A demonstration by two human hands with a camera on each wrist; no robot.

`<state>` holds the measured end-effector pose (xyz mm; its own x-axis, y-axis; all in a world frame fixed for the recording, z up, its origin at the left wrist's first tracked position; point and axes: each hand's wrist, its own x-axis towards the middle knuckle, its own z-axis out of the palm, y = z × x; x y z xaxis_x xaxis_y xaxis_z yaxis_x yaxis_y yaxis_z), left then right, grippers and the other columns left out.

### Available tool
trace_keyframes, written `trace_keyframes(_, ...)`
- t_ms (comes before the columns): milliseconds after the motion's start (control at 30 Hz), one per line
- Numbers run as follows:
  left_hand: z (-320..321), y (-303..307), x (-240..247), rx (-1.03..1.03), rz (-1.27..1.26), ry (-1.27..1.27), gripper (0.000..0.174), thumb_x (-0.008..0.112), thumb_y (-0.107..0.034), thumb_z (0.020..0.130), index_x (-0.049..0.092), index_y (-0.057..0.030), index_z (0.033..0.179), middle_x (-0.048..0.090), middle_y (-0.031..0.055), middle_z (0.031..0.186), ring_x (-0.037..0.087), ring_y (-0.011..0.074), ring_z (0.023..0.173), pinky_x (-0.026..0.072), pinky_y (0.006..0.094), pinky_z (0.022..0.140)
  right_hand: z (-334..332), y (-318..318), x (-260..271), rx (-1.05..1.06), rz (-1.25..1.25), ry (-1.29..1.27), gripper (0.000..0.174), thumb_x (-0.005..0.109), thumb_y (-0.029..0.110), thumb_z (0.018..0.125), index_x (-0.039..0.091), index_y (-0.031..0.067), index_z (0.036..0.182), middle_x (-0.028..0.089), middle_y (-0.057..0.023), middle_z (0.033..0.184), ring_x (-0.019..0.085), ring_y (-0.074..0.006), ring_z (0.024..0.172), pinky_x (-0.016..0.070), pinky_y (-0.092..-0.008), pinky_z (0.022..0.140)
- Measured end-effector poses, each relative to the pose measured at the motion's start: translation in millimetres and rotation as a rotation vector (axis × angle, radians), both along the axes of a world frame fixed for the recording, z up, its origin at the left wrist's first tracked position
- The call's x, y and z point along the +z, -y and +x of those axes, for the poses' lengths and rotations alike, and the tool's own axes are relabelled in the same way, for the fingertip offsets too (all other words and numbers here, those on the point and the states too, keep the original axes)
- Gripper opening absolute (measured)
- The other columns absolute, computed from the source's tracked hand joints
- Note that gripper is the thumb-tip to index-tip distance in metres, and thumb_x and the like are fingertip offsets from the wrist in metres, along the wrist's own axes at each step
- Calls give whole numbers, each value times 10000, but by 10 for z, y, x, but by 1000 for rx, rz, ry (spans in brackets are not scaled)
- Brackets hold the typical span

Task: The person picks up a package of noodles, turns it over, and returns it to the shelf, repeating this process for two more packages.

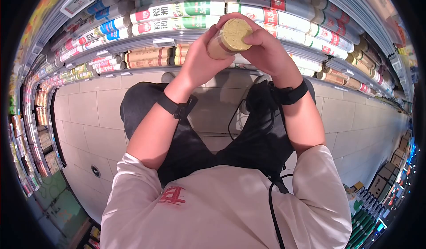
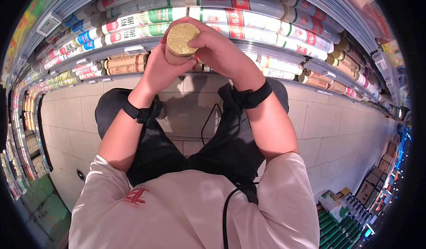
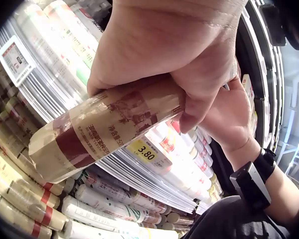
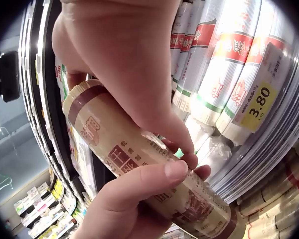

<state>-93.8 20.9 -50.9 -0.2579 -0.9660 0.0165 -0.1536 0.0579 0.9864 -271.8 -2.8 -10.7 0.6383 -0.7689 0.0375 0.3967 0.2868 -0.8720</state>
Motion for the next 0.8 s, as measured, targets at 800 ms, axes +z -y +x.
trace_keyframes(800, 19, 13, -31, -12, 4, 27, 755, 797, -108, 734, 461, 46, 1392, 666, 129, 1142, 645, 180, 1029, 516, 321, 889, -2, -36, -33, -38, -2, -10, 453, 535, 233, 965, 472, 50, 1375, 572, -64, 1276, 545, -171, 1195, 422, -325, 1024)
